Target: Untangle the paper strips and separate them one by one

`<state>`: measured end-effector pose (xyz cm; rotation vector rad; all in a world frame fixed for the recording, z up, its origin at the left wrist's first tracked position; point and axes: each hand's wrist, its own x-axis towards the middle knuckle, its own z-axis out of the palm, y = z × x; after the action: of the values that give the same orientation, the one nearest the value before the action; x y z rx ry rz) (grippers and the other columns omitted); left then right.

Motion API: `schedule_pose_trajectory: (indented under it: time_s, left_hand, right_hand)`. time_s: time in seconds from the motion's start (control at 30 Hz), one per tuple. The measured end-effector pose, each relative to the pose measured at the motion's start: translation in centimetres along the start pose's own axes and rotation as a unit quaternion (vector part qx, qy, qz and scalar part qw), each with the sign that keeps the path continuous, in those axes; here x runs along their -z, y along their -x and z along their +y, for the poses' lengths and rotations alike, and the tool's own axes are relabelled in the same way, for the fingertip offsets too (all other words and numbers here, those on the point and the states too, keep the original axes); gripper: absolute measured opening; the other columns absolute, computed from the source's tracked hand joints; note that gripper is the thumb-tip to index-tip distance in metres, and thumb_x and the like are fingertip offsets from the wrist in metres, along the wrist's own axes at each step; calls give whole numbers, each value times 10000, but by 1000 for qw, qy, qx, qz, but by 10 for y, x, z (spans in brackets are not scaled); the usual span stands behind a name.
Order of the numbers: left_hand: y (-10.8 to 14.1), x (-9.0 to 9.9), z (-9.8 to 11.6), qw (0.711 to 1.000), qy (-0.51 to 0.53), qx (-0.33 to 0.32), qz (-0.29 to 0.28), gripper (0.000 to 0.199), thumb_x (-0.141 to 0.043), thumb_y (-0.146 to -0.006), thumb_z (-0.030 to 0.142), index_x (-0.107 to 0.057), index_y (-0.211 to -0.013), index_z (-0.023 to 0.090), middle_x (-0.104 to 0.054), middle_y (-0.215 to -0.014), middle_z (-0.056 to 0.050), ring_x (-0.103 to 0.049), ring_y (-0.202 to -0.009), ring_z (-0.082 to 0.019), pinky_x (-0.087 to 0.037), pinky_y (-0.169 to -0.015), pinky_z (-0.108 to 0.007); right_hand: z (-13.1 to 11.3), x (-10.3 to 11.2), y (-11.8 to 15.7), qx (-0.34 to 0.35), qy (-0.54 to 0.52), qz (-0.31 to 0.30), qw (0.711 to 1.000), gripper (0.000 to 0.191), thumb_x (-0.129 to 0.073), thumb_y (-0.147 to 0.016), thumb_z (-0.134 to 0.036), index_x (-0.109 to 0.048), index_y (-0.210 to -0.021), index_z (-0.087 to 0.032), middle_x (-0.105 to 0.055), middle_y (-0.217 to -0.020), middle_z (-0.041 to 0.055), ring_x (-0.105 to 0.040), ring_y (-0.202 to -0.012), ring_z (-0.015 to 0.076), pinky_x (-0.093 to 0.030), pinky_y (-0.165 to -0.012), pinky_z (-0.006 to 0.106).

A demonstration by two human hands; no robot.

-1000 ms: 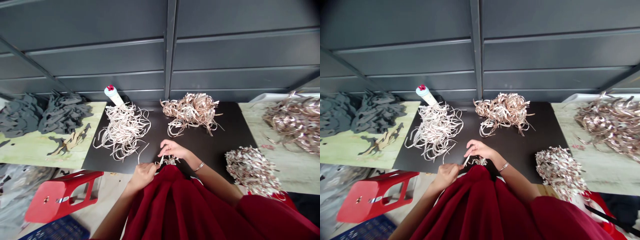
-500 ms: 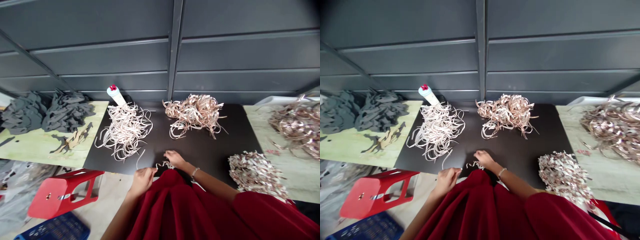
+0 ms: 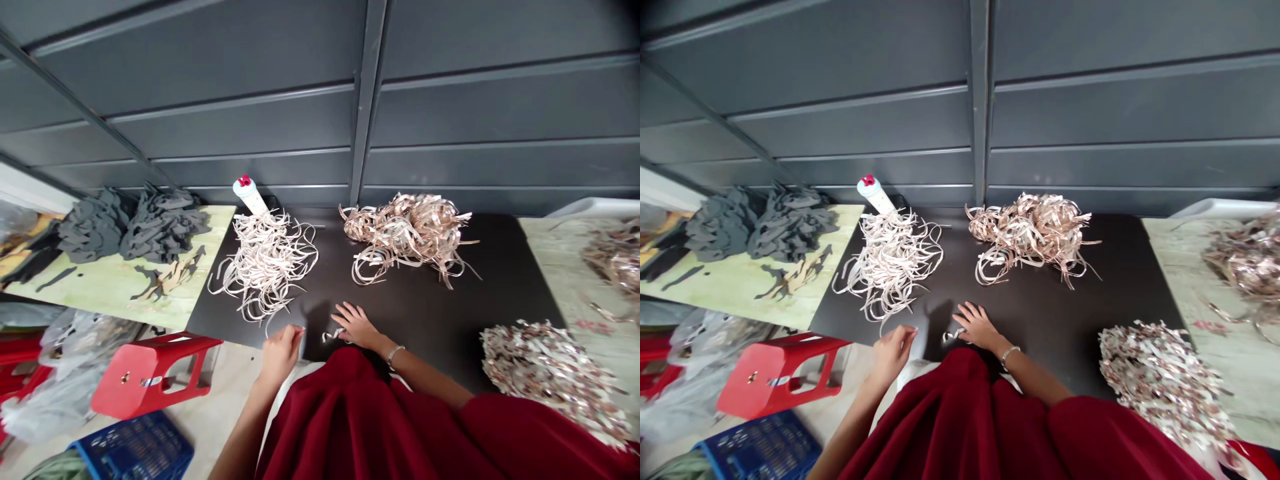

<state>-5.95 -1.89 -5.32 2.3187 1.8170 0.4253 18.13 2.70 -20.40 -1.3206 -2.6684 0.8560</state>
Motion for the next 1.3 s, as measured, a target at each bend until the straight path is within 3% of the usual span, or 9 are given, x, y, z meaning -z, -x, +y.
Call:
schedule_pose_trajectory:
  time_s: [0.13,0.27,0.43,0.57,0.7,0.87,1.07,1.17,1.3]
  left_hand:
    - [-19,-7,-27,998,-41,45,9,188,-428,-910,269,-586,-837,198,-654,-801,-47,-629,-737,-184,-457,-643,-269]
    - [-45,-20,-58,996,-63,64,-2,194,-435,-872,214,-615,-809,175,-620,-816,-84,-590,-785,-229,-444,-758,-345]
    - [-70,-43,-85,992,-88,87,-38,194,-455,-827,163,-638,-762,153,-601,-839,-123,-577,-869,-270,-403,-850,-428]
    - [-75,-56,-93,990,-89,93,-64,182,-475,-800,145,-640,-725,155,-607,-888,-136,-571,-912,-280,-401,-858,-430]
    - [-71,-60,-94,990,-79,92,-66,181,-470,-796,140,-649,-768,158,-611,-937,-141,-566,-934,-290,-399,-869,-437]
    - [-63,-57,-90,993,-59,86,-48,190,-454,-814,159,-643,-834,169,-606,-951,-117,-574,-909,-263,-432,-837,-409]
    - [-52,-53,-91,996,-21,80,-11,207,-433,-825,170,-639,-838,168,-583,-981,-112,-581,-900,-239,-464,-848,-386]
    - [-48,-52,-90,997,2,83,8,207,-434,-818,163,-641,-829,170,-575,-976,-108,-589,-887,-233,-477,-851,-384]
    - [-44,-50,-88,995,30,88,32,200,-439,-822,175,-638,-834,167,-563,-978,-108,-592,-899,-232,-486,-860,-380]
  right_hand:
    - [15,9,15,-65,-24,-16,997,736,-651,-717,-504,-412,-1369,-257,-236,-1508,132,-153,-1372,363,-191,-1031,604]
    - [12,17,25,-141,-45,-3,989,614,-674,-683,-455,-540,-1248,-255,-368,-1428,123,-278,-1310,326,-259,-1017,511]
    - [8,32,22,-169,-82,-23,982,135,-631,-722,-282,-696,-817,-210,-674,-892,40,-603,-874,191,-431,-769,278]
    - [24,51,23,-147,-105,-40,983,119,-585,-740,-157,-693,-695,-178,-668,-674,-4,-619,-641,118,-415,-600,183]
    - [25,56,13,-119,-87,-12,989,181,-506,-807,-113,-680,-801,-162,-688,-789,19,-631,-741,126,-445,-686,196]
    - [-8,26,2,-36,-48,-6,998,162,-499,-877,-180,-657,-861,-147,-669,-924,92,-601,-912,186,-442,-863,288]
    - [-8,15,48,18,-24,-12,999,348,-486,-880,-143,-564,-1204,-247,-574,-1272,63,-477,-1205,218,-375,-1018,381]
    - [7,31,64,-2,-15,1,1000,392,-475,-881,-166,-533,-1253,-274,-504,-1358,30,-473,-1217,191,-395,-1011,324]
    - [34,62,43,-126,11,64,990,394,-286,-939,-152,-559,-1222,-189,-559,-1260,106,-502,-1171,214,-369,-1025,363]
